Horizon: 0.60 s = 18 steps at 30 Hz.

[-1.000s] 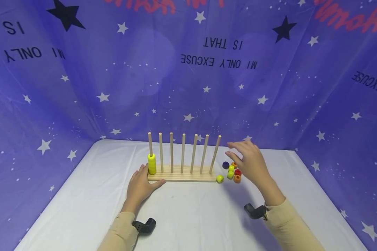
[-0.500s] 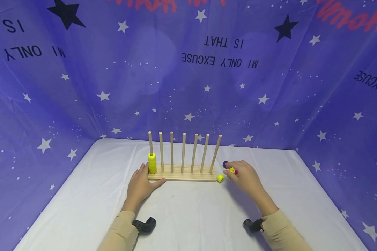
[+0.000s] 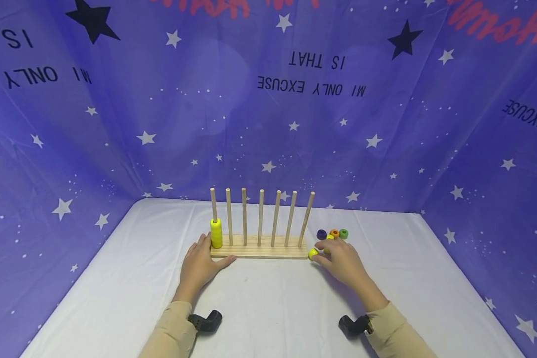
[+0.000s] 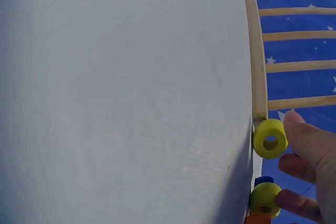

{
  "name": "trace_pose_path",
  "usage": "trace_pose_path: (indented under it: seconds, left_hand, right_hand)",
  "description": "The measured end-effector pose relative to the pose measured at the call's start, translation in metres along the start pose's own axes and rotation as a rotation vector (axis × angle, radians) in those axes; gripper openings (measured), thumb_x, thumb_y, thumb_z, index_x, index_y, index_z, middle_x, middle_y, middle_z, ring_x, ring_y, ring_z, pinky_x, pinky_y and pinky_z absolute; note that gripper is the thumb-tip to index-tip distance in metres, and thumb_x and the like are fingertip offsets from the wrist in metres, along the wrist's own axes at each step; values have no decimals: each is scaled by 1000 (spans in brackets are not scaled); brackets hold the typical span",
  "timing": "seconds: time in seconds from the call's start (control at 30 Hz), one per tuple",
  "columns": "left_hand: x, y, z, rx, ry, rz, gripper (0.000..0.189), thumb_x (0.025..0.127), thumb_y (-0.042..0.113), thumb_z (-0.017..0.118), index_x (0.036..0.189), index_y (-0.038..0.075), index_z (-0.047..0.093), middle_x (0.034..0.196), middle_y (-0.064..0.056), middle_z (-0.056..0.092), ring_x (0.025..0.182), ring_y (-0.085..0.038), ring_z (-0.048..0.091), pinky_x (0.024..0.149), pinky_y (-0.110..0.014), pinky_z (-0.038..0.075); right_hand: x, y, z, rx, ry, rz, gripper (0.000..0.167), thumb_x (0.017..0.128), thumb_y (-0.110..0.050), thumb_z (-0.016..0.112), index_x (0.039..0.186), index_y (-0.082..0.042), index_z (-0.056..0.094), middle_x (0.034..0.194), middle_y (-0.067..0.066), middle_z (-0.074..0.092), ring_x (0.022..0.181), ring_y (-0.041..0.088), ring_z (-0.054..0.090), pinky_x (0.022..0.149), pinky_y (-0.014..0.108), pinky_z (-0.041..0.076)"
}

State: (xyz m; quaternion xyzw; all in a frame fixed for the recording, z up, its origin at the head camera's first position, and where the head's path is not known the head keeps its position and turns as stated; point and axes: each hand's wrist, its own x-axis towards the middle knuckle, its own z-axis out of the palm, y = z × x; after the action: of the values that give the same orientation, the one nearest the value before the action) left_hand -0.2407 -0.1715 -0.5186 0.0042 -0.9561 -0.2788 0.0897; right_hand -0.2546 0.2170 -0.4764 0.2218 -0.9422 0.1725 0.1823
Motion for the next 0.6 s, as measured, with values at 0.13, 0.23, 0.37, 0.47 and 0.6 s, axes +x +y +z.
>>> trace_pose_path:
  seconds: [0.13,0.23,0.37,0.47,0.6]
  left_hand:
    - [-1,0,0,-3,1,4,110,76,69,71,152,1,32,155,-21,41,149,-39,30,125,-52,20]
    - [-1,1,-1,-5,2,5,109,76,69,72,152,1,33,154,-21,42,148,-40,30,125,-53,20]
    - [-1,0,0,-4,5,5,109,76,69,72,152,1,33,154,-21,42,149,-40,30,125,-53,19]
    - [0,0,0,0,3,4,110,76,69,71,153,1,32,155,-21,41,149,-40,29,125,-52,19]
    - [0,1,0,-1,1,1,111,76,70,71,153,1,32,155,-21,41,149,-39,29,125,-52,19]
  right_hand:
    - [-1,0,3,-19,-2,2,32,77,-36,84,102,-17,76,105,0,76,93,21,67,78,43,54]
    - [-1,0,4,-35,-14,15,32,77,-38,83,102,-19,75,104,-1,76,93,20,65,77,40,50]
    - [-1,-1,6,-45,-19,18,32,77,-38,84,101,-20,75,103,-4,76,88,17,61,74,36,46]
    - [0,0,8,-51,-15,8,32,76,-38,84,101,-20,76,101,-5,76,86,16,59,72,35,45]
    - [1,0,11,-62,-25,1,34,76,-38,84,103,-19,75,104,-4,76,92,20,63,76,39,49]
